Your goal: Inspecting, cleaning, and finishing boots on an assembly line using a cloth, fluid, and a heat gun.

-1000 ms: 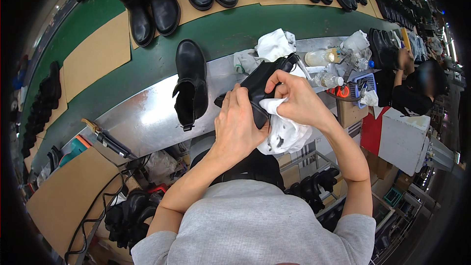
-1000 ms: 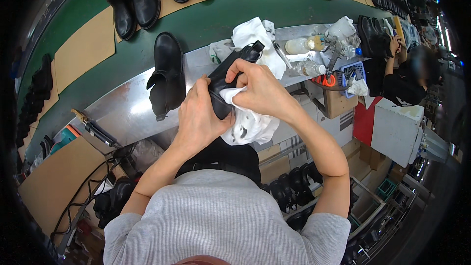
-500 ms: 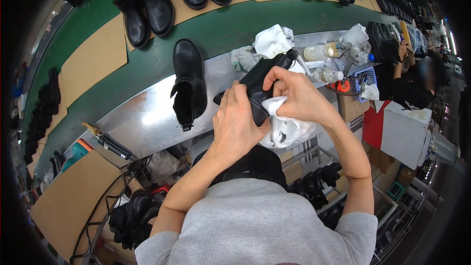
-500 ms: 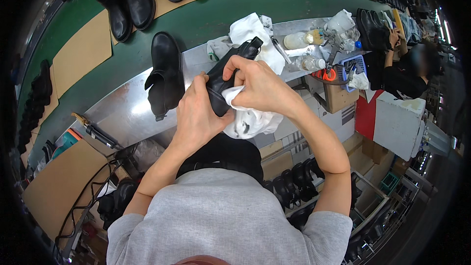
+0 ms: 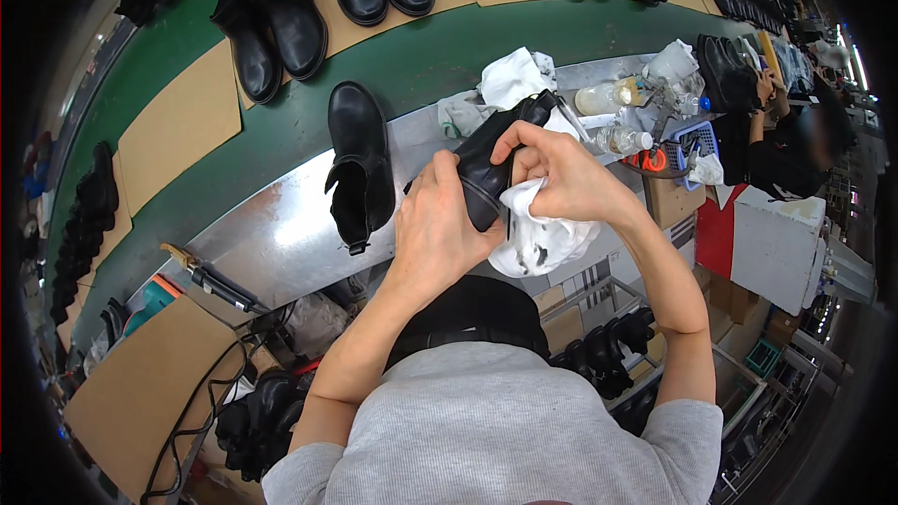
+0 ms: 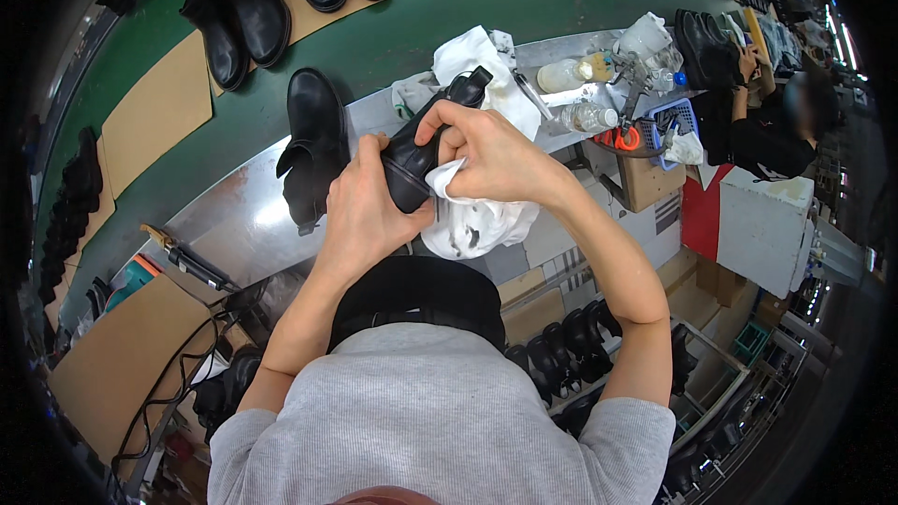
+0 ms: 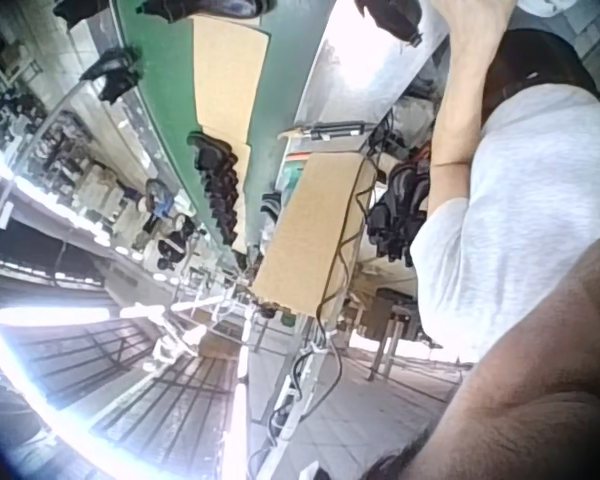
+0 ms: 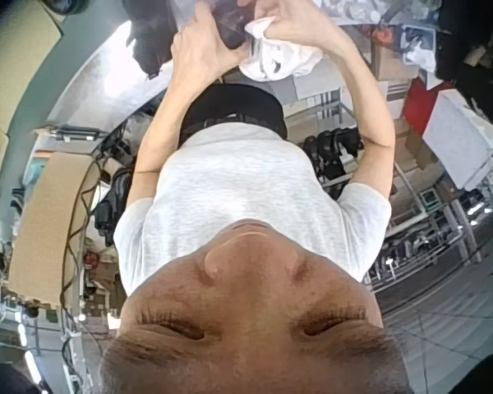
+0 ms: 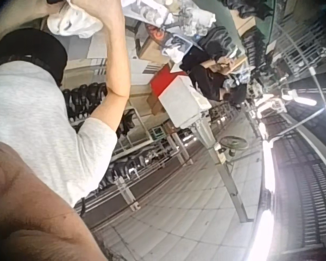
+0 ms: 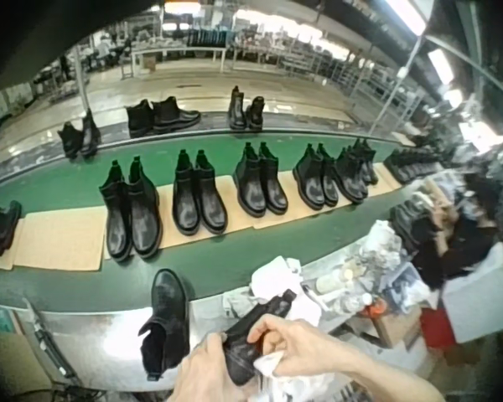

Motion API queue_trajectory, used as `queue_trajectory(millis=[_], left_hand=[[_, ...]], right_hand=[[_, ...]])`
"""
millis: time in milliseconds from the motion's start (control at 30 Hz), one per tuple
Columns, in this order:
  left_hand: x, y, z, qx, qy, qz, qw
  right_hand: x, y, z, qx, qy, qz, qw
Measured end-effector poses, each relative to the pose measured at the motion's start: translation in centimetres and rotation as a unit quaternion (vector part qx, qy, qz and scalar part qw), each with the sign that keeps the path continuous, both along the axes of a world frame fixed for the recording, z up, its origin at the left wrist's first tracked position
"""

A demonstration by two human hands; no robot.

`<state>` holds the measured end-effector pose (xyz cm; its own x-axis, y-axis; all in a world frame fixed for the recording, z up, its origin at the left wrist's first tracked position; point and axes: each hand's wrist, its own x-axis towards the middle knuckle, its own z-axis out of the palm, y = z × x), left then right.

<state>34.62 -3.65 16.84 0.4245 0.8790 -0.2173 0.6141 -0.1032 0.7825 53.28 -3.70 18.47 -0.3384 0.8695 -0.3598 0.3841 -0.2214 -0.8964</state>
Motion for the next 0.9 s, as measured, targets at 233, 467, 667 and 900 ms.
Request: queue_trajectory(millis=[233,467,667,900], left_hand=[[0.2,-0.3,-0.6,0.038,0.016,-0.003,0.999],[0.2,-0.2,-0.2,0.016,0.017,-0.015,1.000],[0.5,-0.7,-0.4,0.040,0.003,-0.001,0.999],[0.7,-0.7,-0.4,0.035,0.008,-0.010,0.999]], right_hand=[[-0.4,0.3,0.4,-0.053,-0.024,-0.036,0.998],[-0.9,0.4,0.9,-0.008,-0.099,-0.019,0.995],[-1.0,0.6,1.1,-0.050,-0.099,-0.044,0.993],[-0.4,0.1,0.6,-0.051,-0.063,-0.047,0.996]])
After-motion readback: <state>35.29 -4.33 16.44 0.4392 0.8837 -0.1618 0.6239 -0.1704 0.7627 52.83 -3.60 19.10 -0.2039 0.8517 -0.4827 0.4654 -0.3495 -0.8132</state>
